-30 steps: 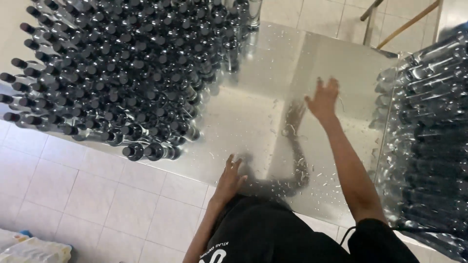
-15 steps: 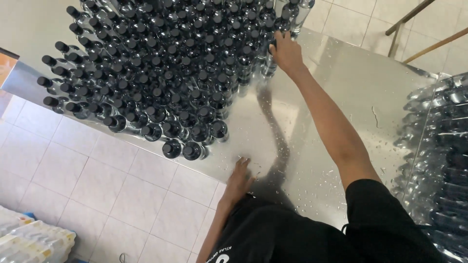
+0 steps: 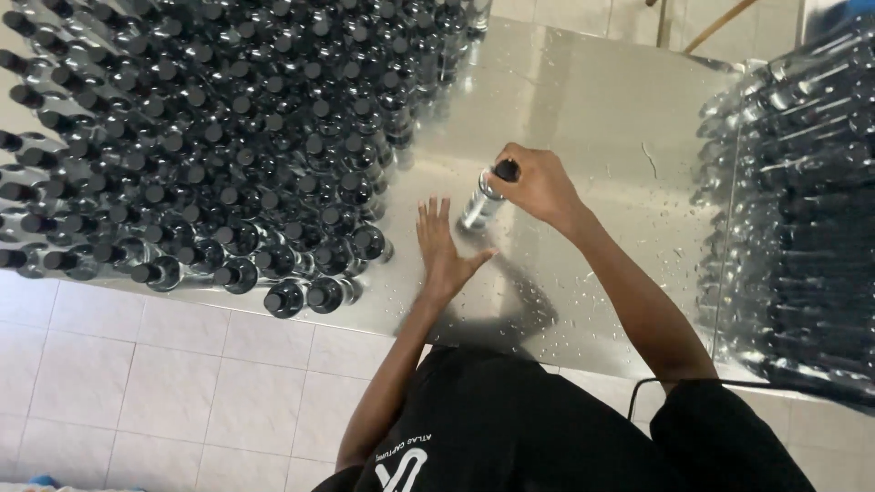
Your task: Capping and sealing plastic water bottles using a handheld capping tool on a production line.
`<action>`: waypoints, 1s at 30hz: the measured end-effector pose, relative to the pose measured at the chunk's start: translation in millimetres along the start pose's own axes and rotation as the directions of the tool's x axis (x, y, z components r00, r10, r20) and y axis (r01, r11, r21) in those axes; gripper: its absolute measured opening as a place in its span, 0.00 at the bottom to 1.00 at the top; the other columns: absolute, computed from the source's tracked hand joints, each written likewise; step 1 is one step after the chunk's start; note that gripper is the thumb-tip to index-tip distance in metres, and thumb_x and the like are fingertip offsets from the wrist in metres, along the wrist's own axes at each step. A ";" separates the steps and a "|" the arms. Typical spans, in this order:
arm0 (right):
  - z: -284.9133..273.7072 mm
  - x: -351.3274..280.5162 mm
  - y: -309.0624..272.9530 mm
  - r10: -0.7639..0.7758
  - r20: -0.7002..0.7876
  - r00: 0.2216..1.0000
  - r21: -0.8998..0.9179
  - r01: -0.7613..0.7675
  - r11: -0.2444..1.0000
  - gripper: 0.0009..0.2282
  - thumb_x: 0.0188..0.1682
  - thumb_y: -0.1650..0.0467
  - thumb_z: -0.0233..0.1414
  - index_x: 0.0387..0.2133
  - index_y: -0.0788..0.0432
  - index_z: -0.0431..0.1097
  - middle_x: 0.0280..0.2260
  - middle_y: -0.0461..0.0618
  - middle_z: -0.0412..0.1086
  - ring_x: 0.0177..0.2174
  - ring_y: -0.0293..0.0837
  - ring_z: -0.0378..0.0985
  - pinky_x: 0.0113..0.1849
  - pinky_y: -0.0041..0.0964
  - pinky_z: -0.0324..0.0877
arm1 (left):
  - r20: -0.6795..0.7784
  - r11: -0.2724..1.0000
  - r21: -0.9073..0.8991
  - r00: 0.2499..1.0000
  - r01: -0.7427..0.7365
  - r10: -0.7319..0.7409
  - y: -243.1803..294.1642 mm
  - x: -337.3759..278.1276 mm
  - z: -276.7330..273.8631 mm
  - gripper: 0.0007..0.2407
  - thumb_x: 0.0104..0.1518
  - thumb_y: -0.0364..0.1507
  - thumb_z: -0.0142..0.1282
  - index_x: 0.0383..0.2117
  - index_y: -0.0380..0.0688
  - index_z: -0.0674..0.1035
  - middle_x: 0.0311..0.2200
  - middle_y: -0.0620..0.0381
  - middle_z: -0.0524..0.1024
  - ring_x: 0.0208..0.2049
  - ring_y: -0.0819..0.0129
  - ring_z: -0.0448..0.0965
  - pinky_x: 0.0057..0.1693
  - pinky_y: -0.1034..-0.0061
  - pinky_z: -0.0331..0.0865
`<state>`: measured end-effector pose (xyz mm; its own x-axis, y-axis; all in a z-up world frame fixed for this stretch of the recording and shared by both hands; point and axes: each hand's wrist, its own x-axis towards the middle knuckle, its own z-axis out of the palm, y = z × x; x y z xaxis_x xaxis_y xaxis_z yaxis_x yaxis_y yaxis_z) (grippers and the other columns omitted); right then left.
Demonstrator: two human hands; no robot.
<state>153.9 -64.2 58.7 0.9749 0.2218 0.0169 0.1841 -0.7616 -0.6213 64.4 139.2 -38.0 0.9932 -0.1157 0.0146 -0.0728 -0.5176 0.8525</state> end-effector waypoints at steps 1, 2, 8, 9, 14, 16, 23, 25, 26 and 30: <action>-13.5 -17.3 -11.9 0.018 -0.007 1.000 0.002 -0.018 1.000 0.10 0.58 0.65 0.62 0.37 0.58 0.71 0.23 0.54 0.72 0.23 0.52 0.80 0.25 0.44 0.72 | 0.019 1.000 0.000 1.000 -0.004 0.004 8.9 -2.5 3.6 0.56 0.42 0.43 0.83 0.78 0.39 0.54 0.77 0.30 0.48 0.77 0.25 0.39 0.78 0.33 0.33; -28.2 -34.3 -23.5 0.123 0.045 0.991 0.157 -0.128 0.979 0.11 0.54 0.66 0.65 0.37 0.60 0.73 0.23 0.57 0.74 0.20 0.48 0.79 0.23 0.39 0.74 | 0.112 0.997 -0.079 0.993 -0.023 0.032 18.7 -5.1 8.6 0.59 0.39 0.44 0.83 0.79 0.42 0.52 0.77 0.32 0.48 0.78 0.26 0.38 0.78 0.35 0.34; -67.8 -93.0 -28.2 0.395 0.205 0.896 0.403 -0.445 0.800 0.13 0.48 0.67 0.65 0.38 0.66 0.77 0.25 0.61 0.77 0.15 0.44 0.78 0.17 0.35 0.77 | 0.521 0.922 -0.218 0.837 0.320 -0.167 93.9 -29.1 7.1 0.53 0.48 0.47 0.75 0.79 0.66 0.46 0.69 0.35 0.68 0.71 0.33 0.66 0.73 0.43 0.60; -68.9 -98.7 -24.6 0.424 0.241 0.873 0.404 -0.487 0.774 0.13 0.48 0.67 0.64 0.39 0.67 0.78 0.25 0.62 0.76 0.15 0.45 0.79 0.18 0.36 0.77 | 0.521 0.923 -0.166 0.826 0.348 -0.217 81.8 -33.8 22.4 0.49 0.47 0.49 0.74 0.78 0.68 0.55 0.66 0.42 0.74 0.69 0.41 0.71 0.72 0.49 0.64; -73.6 -121.1 7.7 0.446 0.308 0.840 0.403 -0.541 0.738 0.26 0.56 0.59 0.58 0.58 0.69 0.70 0.28 0.63 0.74 0.22 0.49 0.82 0.25 0.40 0.83 | 0.556 0.808 -0.388 0.811 0.444 -0.179 16.6 -60.9 83.8 0.29 0.52 0.41 0.75 0.60 0.56 0.73 0.47 0.49 0.82 0.53 0.53 0.82 0.58 0.56 0.74; -74.7 -131.7 23.2 0.456 0.291 0.841 0.413 -0.540 0.733 0.28 0.59 0.57 0.54 0.62 0.71 0.68 0.30 0.65 0.74 0.24 0.51 0.83 0.27 0.41 0.84 | 0.580 0.703 -0.517 0.804 0.488 -0.131 8.5 -64.7 87.7 0.18 0.60 0.33 0.71 0.51 0.44 0.76 0.35 0.48 0.85 0.39 0.59 0.89 0.46 0.61 0.83; -51.3 -172.5 71.4 0.481 0.311 0.820 0.393 -0.571 0.721 0.25 0.62 0.60 0.53 0.61 0.72 0.69 0.31 0.66 0.74 0.27 0.53 0.85 0.31 0.46 0.83 | 0.574 0.435 -0.656 0.782 0.617 -0.242 -0.4 -70.7 86.2 0.27 0.61 0.35 0.72 0.60 0.36 0.71 0.52 0.38 0.82 0.48 0.50 0.88 0.50 0.57 0.87; -45.2 -180.3 78.5 0.464 0.328 0.823 0.381 -0.565 0.732 0.25 0.62 0.61 0.53 0.61 0.73 0.69 0.31 0.66 0.75 0.27 0.54 0.85 0.32 0.48 0.83 | 0.567 0.427 -0.665 0.786 0.613 -0.246 -0.3 -72.3 84.0 0.26 0.62 0.34 0.71 0.61 0.36 0.70 0.54 0.36 0.81 0.48 0.51 0.88 0.50 0.58 0.87; -45.5 -182.2 76.6 0.470 0.352 0.810 0.372 -0.582 0.724 0.23 0.62 0.63 0.52 0.61 0.72 0.69 0.31 0.66 0.75 0.27 0.54 0.85 0.32 0.47 0.83 | 0.569 0.438 -0.654 0.783 0.617 -0.253 3.2 -72.7 81.3 0.27 0.61 0.34 0.72 0.60 0.34 0.71 0.54 0.36 0.81 0.49 0.50 0.87 0.51 0.58 0.86; -50.0 -183.8 71.3 0.449 0.389 0.804 0.340 -0.579 0.741 0.24 0.61 0.63 0.51 0.62 0.72 0.69 0.32 0.68 0.74 0.29 0.55 0.85 0.33 0.48 0.82 | 0.575 0.465 -0.634 0.779 0.618 -0.251 14.3 -72.3 78.6 0.27 0.61 0.35 0.73 0.60 0.31 0.72 0.56 0.34 0.80 0.54 0.47 0.84 0.54 0.55 0.84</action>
<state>-5.9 -189.7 50.5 0.8179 0.0732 -0.5706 -0.4706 -0.4855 -0.7368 -15.7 73.5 -68.0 0.7393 -0.4478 -0.5030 0.6376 0.2252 0.7367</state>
